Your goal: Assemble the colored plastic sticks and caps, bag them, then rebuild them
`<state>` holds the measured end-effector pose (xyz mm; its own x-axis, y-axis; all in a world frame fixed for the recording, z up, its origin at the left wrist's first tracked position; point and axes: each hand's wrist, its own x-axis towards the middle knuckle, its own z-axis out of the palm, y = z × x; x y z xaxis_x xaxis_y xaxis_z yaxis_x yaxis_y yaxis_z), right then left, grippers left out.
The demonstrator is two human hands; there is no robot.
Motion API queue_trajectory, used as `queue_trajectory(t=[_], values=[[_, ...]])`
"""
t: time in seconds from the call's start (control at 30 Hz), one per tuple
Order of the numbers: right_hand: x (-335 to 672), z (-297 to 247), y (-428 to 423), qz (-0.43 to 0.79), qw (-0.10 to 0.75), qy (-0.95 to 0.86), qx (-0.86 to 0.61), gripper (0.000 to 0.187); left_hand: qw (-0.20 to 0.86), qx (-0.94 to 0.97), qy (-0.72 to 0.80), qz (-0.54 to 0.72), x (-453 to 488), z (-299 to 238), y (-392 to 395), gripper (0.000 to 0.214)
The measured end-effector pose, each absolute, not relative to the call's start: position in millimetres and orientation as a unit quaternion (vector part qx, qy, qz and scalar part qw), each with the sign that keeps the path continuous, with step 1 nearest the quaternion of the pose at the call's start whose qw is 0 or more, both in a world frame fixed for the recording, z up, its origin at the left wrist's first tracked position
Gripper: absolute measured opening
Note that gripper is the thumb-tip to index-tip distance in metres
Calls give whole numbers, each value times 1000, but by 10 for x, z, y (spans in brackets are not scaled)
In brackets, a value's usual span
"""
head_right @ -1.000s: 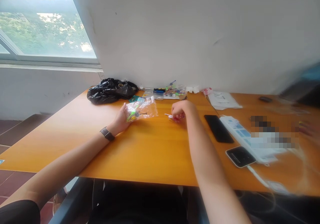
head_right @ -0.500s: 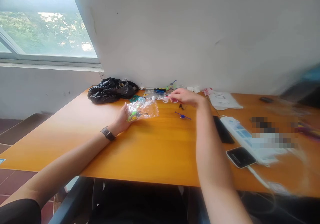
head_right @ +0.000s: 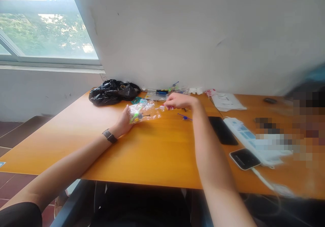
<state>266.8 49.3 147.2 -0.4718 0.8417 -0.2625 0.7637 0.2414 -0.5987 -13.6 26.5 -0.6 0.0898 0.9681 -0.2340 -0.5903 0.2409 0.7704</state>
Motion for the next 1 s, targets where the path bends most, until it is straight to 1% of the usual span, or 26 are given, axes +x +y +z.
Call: queue_trajectory(t=[0.17, 0.4, 0.63, 0.83, 1.0], values=[[2631, 1420, 529, 360, 65, -801, -473, 44, 693, 265, 374, 557, -122, 16, 237, 49], [2702, 1513, 465, 352, 59, -806, -472, 45, 695, 287, 361, 551, -107, 55, 185, 47], [2708, 1525, 456, 356, 72, -814, -453, 49, 689, 288, 371, 552, -103, 49, 188, 48], [2755, 1521, 445, 387, 71, -803, -447, 52, 685, 303, 386, 538, -138, 14, 189, 40], [2733, 1473, 479, 393, 88, -796, -452, 48, 684, 324, 362, 545, -112, 37, 153, 35]])
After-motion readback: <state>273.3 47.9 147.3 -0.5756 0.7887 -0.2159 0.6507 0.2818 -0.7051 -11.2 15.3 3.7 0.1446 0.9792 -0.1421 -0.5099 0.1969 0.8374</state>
